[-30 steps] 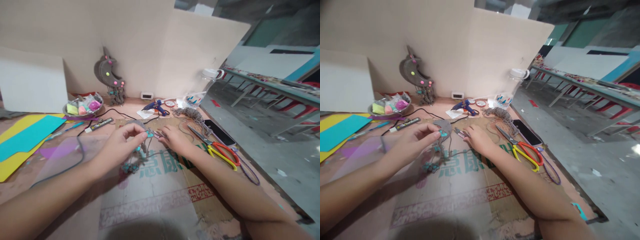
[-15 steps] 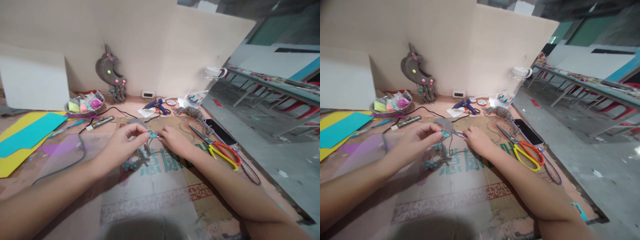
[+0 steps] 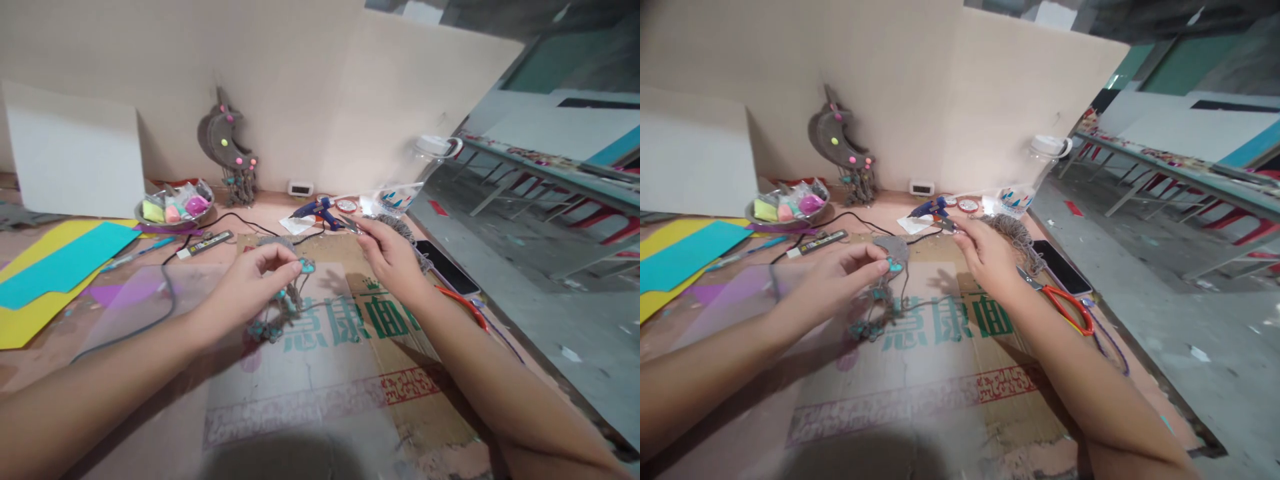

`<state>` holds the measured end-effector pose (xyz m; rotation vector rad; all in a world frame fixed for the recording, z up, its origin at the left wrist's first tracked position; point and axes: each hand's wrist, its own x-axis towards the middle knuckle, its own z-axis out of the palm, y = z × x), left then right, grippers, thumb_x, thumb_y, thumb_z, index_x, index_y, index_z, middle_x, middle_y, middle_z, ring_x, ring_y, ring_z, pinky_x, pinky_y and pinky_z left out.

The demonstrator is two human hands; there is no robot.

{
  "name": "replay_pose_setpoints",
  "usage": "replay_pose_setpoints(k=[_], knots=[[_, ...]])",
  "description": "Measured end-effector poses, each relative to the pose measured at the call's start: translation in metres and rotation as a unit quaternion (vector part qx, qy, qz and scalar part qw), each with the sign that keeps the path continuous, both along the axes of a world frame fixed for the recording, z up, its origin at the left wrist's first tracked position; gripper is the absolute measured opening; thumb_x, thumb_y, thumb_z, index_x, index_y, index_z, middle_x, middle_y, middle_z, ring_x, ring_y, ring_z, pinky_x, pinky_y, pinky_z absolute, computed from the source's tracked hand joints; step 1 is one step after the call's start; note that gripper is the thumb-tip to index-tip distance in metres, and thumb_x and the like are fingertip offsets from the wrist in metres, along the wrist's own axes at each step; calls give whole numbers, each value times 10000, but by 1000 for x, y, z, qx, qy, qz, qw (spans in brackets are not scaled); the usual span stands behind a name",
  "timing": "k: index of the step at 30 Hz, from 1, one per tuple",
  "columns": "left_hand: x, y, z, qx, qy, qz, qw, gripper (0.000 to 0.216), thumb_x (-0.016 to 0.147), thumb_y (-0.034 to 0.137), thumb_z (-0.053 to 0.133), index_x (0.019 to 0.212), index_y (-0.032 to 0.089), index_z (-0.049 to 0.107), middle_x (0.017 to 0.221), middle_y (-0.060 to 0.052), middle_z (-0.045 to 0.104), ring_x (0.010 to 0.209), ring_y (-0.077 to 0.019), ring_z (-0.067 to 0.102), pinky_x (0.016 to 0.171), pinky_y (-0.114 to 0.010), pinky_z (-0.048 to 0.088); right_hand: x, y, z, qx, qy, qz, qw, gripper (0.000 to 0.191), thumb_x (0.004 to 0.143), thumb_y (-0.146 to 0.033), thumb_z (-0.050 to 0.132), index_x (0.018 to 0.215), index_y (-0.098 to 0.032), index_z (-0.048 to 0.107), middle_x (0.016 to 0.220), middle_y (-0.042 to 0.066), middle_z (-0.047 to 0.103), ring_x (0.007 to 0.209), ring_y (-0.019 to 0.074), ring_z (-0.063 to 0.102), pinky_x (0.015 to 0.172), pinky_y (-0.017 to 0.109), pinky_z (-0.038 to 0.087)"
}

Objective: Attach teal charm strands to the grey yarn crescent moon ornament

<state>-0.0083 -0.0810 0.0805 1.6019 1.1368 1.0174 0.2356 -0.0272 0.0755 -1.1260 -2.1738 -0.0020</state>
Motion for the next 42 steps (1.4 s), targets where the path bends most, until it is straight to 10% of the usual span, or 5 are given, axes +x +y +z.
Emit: replay_pose_setpoints(k=[8,42], knots=[[-2,3,-2,-5,-8,-23,1000,172,838,322,559,752,173,560,704,20,567,648,-106,529,605,-223,419,-16,-29,17,95,-119,115,982,286,933,-274,467,1189,-185,558,958,92,606,940,225,536,796,363,429],[-2,0,-1,-35,-53,-67,996,208,841,359,588,766,166,567,708,22,554,648,-99,516,605,-213,409,-18,-29,9,136,-99,140,976,240,903,-223,532,1128,-170,594,865,66,622,840,190,558,759,331,447]])
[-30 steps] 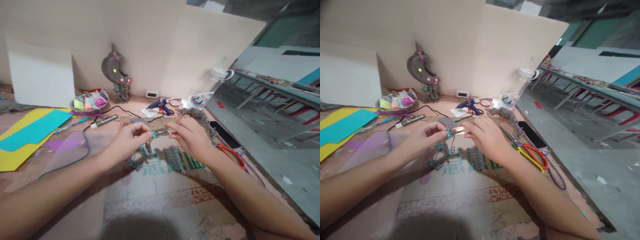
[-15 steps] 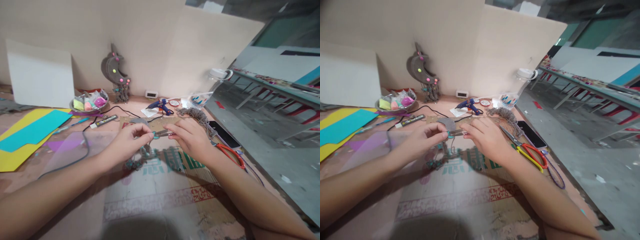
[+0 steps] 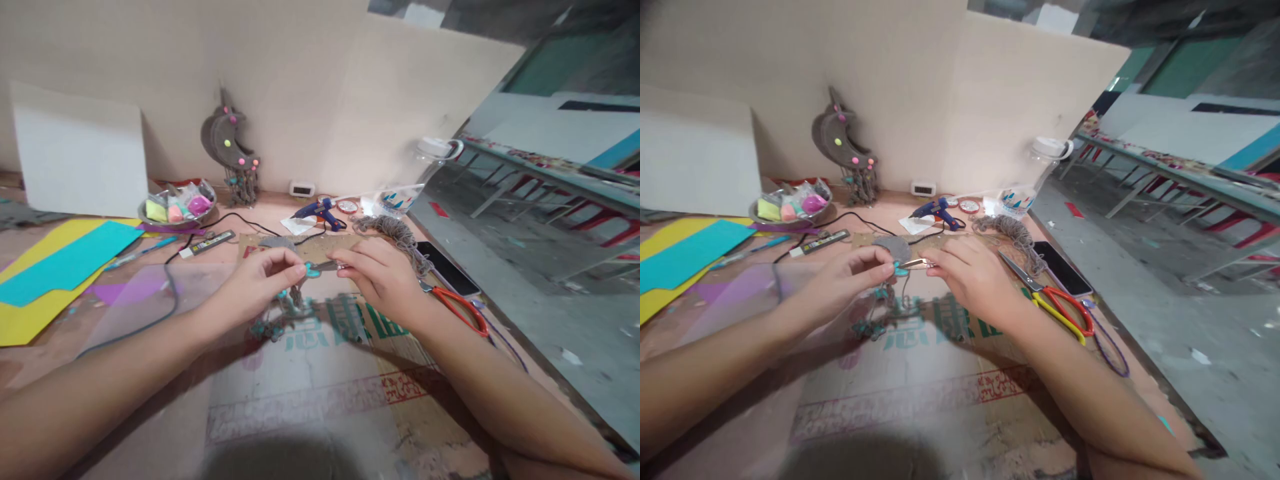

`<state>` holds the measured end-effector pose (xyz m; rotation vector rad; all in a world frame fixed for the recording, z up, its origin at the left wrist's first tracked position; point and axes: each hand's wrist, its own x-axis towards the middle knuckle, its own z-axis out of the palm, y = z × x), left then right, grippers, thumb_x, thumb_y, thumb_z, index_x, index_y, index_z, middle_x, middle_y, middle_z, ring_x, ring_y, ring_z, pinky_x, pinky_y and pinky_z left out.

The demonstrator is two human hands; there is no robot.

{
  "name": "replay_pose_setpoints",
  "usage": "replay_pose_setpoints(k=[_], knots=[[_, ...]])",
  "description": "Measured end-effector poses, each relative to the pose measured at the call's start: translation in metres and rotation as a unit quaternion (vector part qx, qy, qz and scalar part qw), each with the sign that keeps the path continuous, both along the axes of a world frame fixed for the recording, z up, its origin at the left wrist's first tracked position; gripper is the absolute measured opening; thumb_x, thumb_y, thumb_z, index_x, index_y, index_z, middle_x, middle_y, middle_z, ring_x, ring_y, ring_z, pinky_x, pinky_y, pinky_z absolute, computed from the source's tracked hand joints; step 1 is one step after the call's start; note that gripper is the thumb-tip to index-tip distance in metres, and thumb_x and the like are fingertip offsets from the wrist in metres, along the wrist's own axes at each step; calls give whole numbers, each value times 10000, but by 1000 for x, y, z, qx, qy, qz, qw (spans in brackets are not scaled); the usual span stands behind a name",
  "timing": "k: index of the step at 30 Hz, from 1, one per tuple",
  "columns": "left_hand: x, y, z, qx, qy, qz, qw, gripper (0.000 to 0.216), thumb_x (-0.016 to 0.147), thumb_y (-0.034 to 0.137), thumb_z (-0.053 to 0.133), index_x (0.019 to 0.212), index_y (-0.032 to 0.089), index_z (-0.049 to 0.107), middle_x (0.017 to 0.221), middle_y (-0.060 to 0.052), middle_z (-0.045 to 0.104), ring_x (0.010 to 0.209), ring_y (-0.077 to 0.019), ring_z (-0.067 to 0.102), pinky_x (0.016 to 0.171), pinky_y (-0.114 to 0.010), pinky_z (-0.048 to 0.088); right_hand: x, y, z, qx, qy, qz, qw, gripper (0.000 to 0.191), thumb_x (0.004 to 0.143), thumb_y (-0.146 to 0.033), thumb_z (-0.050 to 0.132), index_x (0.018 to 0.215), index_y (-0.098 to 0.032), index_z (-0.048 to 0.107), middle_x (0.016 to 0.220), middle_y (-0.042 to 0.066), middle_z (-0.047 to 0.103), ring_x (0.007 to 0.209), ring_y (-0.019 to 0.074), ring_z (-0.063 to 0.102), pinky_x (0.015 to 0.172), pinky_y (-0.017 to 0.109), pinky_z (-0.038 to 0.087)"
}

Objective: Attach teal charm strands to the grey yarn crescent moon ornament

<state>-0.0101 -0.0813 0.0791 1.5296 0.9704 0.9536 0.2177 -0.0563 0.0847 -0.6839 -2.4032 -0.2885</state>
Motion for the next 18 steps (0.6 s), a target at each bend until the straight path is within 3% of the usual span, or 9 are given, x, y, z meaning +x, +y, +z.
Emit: replay_pose_setpoints(k=[4,9,12,18], knots=[[1,0,0,-8,-8,5,1000,188,846,333,581,766,164,566,711,24,559,657,-99,531,625,-218,418,1,-1,3,-28,57,-3,998,306,910,-228,514,1209,-182,557,982,85,625,873,194,564,771,337,457],[2,0,2,-11,-12,25,1000,187,827,333,596,758,161,575,712,17,566,663,-103,526,625,-223,413,6,0,13,-62,106,-56,991,300,934,-250,465,1207,-184,570,843,52,578,814,186,557,739,327,450],[3,1,0,-8,-1,27,1000,190,821,339,598,748,166,573,699,20,568,642,-102,523,613,-225,412,8,2,13,-73,93,-49,992,300,935,-265,466,1209,-197,567,857,53,584,810,187,556,732,328,447],[12,4,-39,34,16,61,997,199,835,355,575,747,176,564,699,15,562,671,-115,539,648,-240,425,-1,5,-19,-102,76,-50,991,253,937,-270,461,1139,-175,579,889,75,607,820,193,556,730,322,445]])
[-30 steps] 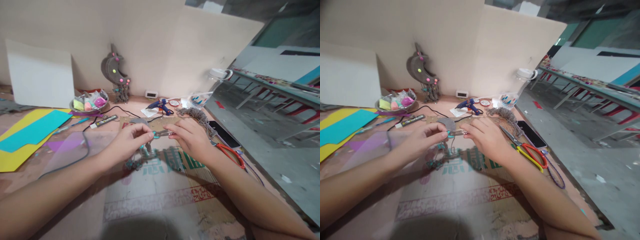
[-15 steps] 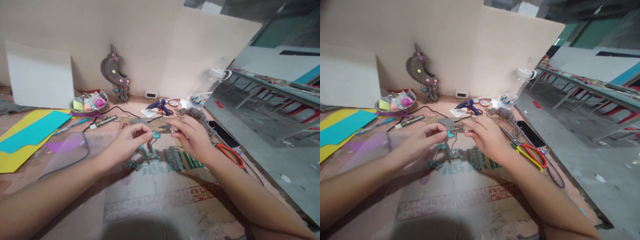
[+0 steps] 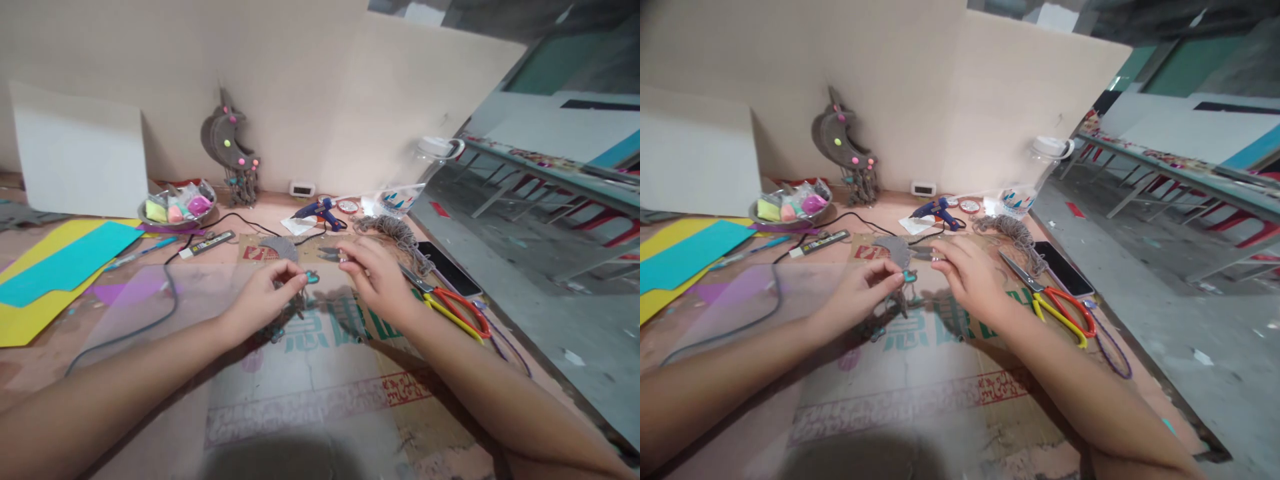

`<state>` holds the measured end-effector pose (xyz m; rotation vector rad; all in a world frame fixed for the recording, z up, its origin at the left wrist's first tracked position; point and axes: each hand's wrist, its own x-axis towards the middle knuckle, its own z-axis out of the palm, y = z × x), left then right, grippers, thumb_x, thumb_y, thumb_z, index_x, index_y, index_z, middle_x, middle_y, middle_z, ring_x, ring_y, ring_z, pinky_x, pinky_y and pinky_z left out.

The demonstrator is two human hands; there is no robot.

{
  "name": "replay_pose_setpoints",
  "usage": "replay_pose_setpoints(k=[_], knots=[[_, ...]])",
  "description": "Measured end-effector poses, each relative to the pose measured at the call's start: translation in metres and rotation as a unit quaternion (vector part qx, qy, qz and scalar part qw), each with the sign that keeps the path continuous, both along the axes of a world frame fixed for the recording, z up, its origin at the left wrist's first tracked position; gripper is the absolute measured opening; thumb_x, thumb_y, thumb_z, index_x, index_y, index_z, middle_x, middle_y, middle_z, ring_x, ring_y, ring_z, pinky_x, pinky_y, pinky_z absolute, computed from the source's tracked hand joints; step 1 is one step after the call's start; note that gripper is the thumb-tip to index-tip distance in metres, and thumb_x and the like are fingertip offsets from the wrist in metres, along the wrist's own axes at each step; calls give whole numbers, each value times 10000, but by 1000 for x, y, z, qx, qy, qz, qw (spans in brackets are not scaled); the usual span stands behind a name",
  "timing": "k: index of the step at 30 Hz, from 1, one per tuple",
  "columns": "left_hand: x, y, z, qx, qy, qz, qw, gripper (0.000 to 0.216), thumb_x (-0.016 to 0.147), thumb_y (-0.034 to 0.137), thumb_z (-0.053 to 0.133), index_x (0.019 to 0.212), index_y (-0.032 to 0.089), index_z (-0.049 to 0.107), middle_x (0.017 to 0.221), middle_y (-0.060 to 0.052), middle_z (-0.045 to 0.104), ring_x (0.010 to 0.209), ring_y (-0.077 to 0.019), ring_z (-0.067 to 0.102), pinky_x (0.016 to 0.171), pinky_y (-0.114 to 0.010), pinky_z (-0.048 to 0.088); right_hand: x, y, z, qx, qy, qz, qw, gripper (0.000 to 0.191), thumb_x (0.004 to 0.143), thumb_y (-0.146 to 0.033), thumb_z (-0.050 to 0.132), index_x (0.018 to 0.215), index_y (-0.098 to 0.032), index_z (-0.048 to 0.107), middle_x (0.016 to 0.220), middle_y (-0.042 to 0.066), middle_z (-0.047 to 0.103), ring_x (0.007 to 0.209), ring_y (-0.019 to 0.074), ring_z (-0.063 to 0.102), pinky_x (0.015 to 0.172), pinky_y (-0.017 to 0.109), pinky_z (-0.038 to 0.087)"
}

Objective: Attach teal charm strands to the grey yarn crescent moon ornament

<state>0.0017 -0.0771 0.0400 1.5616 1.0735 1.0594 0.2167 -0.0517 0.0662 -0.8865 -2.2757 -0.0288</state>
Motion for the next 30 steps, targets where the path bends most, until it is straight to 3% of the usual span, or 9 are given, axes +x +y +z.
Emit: replay_pose_setpoints(k=[4,8,24,30], knots=[[5,3,-23,-41,8,11,999,195,840,363,557,770,181,570,701,14,574,656,-115,535,633,-240,416,4,-2,-29,-20,-38,-1,999,245,938,-260,455,1111,-148,587,821,69,594,760,188,550,668,306,434],[5,6,-27,-54,12,7,998,210,846,375,553,792,174,575,703,8,574,643,-113,521,592,-234,401,16,-1,-44,-21,-30,12,999,249,936,-253,462,1127,-148,584,842,74,604,775,187,550,667,305,431],[2,7,-26,-71,27,-20,997,198,857,359,563,781,177,564,722,20,588,663,-103,525,591,-221,383,12,1,-48,-9,-87,16,996,266,940,-264,461,1083,-101,615,808,75,606,724,178,520,649,312,413],[3,8,-26,-64,31,-24,997,193,854,356,556,791,175,579,723,18,595,662,-108,536,600,-223,401,11,1,-48,-19,-98,10,995,273,954,-294,434,1104,-142,604,819,71,617,733,179,526,663,313,420]])
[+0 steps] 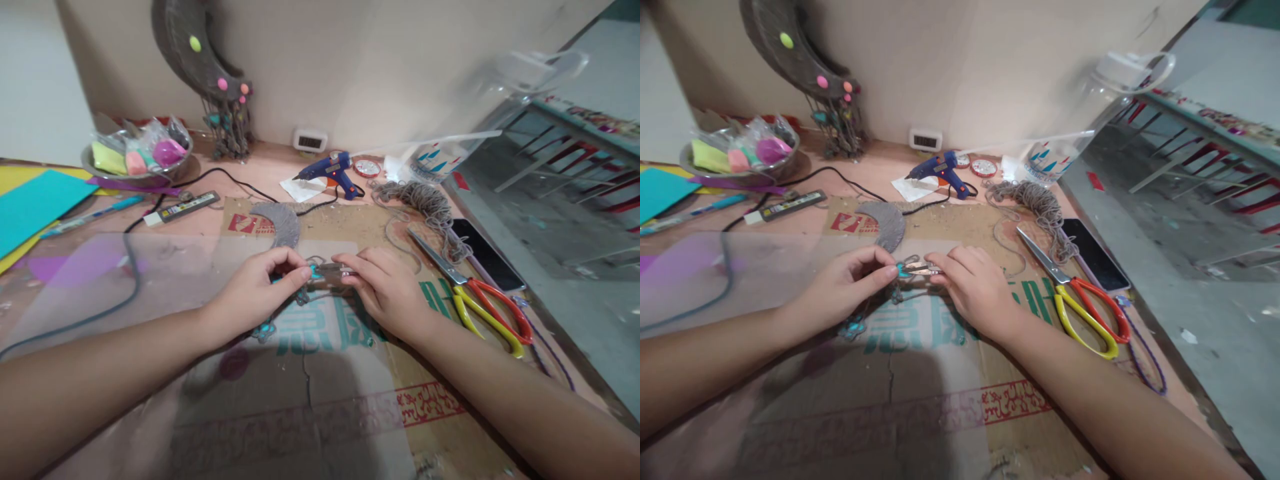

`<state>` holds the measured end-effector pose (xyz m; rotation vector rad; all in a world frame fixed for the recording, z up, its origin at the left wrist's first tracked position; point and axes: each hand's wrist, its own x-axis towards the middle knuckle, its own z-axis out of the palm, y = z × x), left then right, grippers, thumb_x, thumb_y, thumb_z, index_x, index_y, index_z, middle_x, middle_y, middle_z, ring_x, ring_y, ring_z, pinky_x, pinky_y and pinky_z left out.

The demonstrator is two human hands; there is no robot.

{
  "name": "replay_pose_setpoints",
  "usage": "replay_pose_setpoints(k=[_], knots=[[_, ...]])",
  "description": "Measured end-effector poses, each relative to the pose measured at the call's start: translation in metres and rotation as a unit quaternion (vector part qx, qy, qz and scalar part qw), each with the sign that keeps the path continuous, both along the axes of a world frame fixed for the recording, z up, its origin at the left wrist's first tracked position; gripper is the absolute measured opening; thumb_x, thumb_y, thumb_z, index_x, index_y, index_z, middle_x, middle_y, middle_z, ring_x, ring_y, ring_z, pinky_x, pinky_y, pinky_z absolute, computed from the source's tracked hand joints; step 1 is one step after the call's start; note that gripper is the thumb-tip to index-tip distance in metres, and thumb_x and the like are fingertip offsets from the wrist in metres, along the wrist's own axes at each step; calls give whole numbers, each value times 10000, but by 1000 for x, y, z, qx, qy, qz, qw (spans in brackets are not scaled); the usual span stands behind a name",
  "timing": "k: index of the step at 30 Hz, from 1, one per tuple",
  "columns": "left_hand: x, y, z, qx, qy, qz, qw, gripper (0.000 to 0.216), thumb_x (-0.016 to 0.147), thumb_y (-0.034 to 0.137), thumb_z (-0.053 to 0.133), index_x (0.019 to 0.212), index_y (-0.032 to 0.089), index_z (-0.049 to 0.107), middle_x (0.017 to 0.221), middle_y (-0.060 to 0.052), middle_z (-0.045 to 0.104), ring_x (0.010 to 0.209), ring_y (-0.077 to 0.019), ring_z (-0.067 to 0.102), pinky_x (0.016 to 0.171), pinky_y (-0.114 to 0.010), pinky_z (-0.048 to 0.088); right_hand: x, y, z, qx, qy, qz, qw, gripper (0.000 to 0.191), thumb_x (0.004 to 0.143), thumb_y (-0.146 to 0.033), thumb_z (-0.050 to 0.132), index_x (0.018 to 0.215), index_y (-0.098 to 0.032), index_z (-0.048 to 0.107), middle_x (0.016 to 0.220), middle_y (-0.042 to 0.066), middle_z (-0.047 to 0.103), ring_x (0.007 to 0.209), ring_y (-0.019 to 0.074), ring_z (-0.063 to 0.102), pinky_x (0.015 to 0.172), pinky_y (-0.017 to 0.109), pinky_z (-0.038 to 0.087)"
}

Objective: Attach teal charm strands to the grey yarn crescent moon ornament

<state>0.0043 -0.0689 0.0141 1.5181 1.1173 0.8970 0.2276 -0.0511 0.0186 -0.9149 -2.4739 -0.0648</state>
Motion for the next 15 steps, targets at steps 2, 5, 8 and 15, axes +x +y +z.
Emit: replay_pose_setpoints(k=[2,5,8,15], knots=[[0,0,-1,3,1,-1,1000,196,855,360,554,791,177,581,726,18,595,661,-108,533,602,-223,403,0,0,0,-5,-3,-3,1000,277,956,-299,427,1115,-156,602,822,72,620,738,182,529,670,318,422],[0,0,-2,6,-3,-6,1000,205,859,369,553,795,176,578,729,10,592,666,-112,533,599,-223,402,0,0,0,-8,-5,-3,1000,294,957,-308,418,1115,-150,610,818,77,620,740,191,532,665,327,422],[0,0,-2,4,-5,-7,1000,202,861,366,550,792,178,574,729,12,590,665,-110,529,599,-222,401,0,0,0,-4,-3,3,1000,295,953,-296,426,1104,-128,616,814,81,620,737,189,529,657,323,417],[0,0,-1,8,6,-6,1000,210,864,374,545,788,180,570,731,18,594,654,-105,520,596,-221,393,1,1,-2,-19,14,13,1000,264,939,-264,462,1101,-127,620,828,80,623,744,179,538,677,311,420]])
